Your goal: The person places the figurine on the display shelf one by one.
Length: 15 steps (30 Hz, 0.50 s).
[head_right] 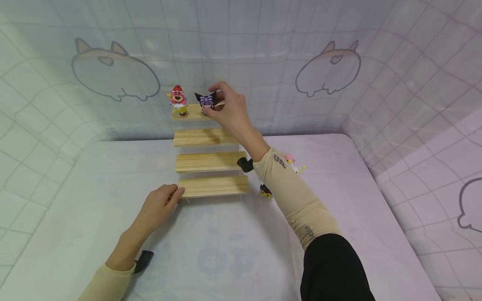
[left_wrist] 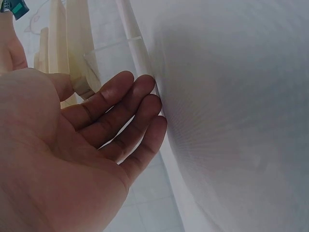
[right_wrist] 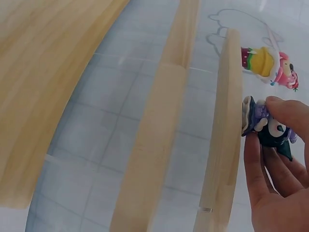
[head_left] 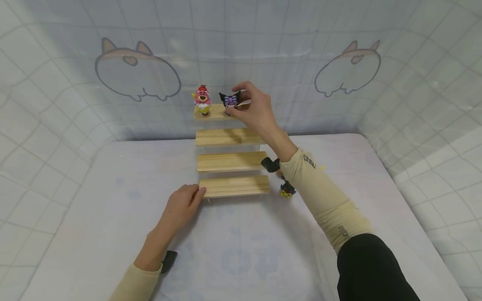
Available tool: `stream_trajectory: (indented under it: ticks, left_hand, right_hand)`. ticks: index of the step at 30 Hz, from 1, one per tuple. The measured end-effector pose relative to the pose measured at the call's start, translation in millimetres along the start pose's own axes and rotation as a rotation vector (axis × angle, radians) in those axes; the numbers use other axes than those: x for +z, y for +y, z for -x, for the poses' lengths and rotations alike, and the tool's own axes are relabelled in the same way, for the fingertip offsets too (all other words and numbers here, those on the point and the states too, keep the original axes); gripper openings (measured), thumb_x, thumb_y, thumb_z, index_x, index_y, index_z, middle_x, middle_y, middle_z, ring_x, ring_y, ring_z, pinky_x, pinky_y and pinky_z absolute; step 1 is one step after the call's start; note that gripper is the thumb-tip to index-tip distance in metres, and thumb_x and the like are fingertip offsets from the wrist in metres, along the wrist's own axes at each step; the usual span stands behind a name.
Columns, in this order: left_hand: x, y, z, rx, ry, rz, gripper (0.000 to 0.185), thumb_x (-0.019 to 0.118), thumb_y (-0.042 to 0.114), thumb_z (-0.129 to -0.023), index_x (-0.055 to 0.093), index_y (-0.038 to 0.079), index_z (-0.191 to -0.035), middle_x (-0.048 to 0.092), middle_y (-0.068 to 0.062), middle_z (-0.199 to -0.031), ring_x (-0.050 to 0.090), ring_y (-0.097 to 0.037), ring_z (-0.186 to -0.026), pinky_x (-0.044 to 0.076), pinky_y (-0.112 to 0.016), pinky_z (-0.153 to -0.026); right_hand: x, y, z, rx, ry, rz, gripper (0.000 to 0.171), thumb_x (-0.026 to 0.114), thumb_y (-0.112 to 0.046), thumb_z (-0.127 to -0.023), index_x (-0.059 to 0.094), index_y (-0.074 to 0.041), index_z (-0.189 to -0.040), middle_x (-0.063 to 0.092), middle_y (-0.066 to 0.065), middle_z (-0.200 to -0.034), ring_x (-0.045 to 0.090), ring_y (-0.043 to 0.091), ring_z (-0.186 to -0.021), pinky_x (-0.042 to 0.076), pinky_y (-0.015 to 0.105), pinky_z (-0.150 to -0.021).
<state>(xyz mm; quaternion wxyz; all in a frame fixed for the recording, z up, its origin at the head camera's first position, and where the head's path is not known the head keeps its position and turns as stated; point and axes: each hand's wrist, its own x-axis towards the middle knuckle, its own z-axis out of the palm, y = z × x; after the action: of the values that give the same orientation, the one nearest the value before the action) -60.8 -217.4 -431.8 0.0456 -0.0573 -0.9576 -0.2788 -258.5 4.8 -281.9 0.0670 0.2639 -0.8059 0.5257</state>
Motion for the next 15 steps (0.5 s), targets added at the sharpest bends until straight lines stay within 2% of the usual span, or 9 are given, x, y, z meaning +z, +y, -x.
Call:
stream_trajectory:
  ticks: [15]
  left_hand:
    - [0.0, 1.3, 0.7, 0.004, -0.008, -0.004, 0.038, 0.057, 0.024, -0.11, 0.052, 0.012, -0.075, 0.044, -0.001, -0.067, 0.041, -0.018, -0.067, 0.036, -0.033, -0.064]
  right_hand:
    - [-3.4, 6.5, 4.5, 0.047, -0.03, -0.018, 0.056, 0.087, -0.014, -0.088, 0.059, -0.007, -0.137, 0.073, 0.011, -0.119, 0.072, 0.022, -0.105, 0.059, 0.028, -0.09]
